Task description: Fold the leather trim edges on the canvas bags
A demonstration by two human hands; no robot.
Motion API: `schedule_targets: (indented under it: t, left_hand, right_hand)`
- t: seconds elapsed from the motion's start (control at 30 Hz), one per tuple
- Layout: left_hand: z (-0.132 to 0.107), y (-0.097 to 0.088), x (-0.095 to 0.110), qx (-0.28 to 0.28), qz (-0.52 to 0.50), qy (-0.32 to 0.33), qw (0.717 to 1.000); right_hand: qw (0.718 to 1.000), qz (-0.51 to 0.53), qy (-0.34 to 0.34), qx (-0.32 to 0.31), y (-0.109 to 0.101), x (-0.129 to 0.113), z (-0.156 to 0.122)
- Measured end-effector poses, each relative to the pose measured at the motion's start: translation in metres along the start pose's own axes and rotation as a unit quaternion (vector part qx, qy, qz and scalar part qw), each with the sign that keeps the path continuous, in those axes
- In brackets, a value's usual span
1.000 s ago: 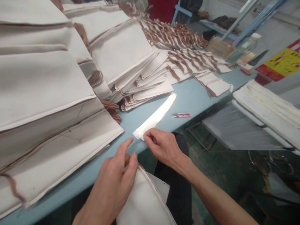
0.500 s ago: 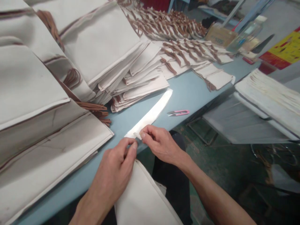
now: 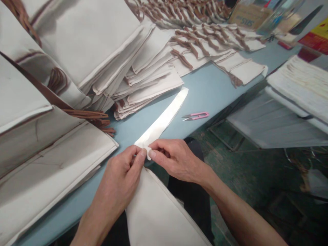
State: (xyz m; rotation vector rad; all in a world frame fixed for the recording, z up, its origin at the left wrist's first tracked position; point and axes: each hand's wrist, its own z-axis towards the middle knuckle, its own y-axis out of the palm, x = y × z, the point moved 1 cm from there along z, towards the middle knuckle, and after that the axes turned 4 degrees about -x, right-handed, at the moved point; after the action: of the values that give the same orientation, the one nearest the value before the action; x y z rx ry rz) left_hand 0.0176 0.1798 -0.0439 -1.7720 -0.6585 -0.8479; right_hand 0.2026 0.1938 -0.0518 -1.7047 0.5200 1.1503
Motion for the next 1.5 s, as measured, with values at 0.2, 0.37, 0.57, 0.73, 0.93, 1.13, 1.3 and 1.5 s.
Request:
schedule_targets:
  t: [0.2,0.37,0.57,0.73,0.93,1.13,1.3,1.5]
  left_hand:
    - [0.0,0.001,-0.001,0.006,0.027,-0.003,1.0]
    - [0.001,0.001,0.0,0.01,0.035,0.006,0.999]
    - [0.001,0.001,-0.001,0.018,0.036,0.005,0.999]
    - [0.001,0.002,0.001,0.017,0.035,0.01,0.999]
    - [-0.001,-0.001,0.005,0.01,0.015,0.017,1.0]
    - [-0.003,-0.005,0.0,-0.049,-0.074,-0.039,0.995]
    - [0.001,-0.005,0.001,0.009,0.039,-0.039,0.998]
    - [-0.004,-0.006,0.007,0.055,0.148,-0.058,0.986]
  right_hand:
    - [1.0,0.008,0.021,-0.004,-0.002,0.002,0.002]
    - [1.0,0.02,-0.006,-0.023,-0.004,0.005,0.004]
    - [1.0,0.027,0.01,-0.011,-0.002,0.005,0.004]
    - [0.999,0.005,0.047,0.023,0.004,0.001,0.005]
    - [0.99,-0.053,0.091,0.089,0.015,-0.004,0.009]
    - [0.986,-0.091,0.105,0.091,0.019,-0.006,0.01]
    - [0.991,-0.061,0.08,0.091,0.015,-0.003,0.008]
    - [0.991,0.017,0.046,0.124,0.009,0.004,0.01]
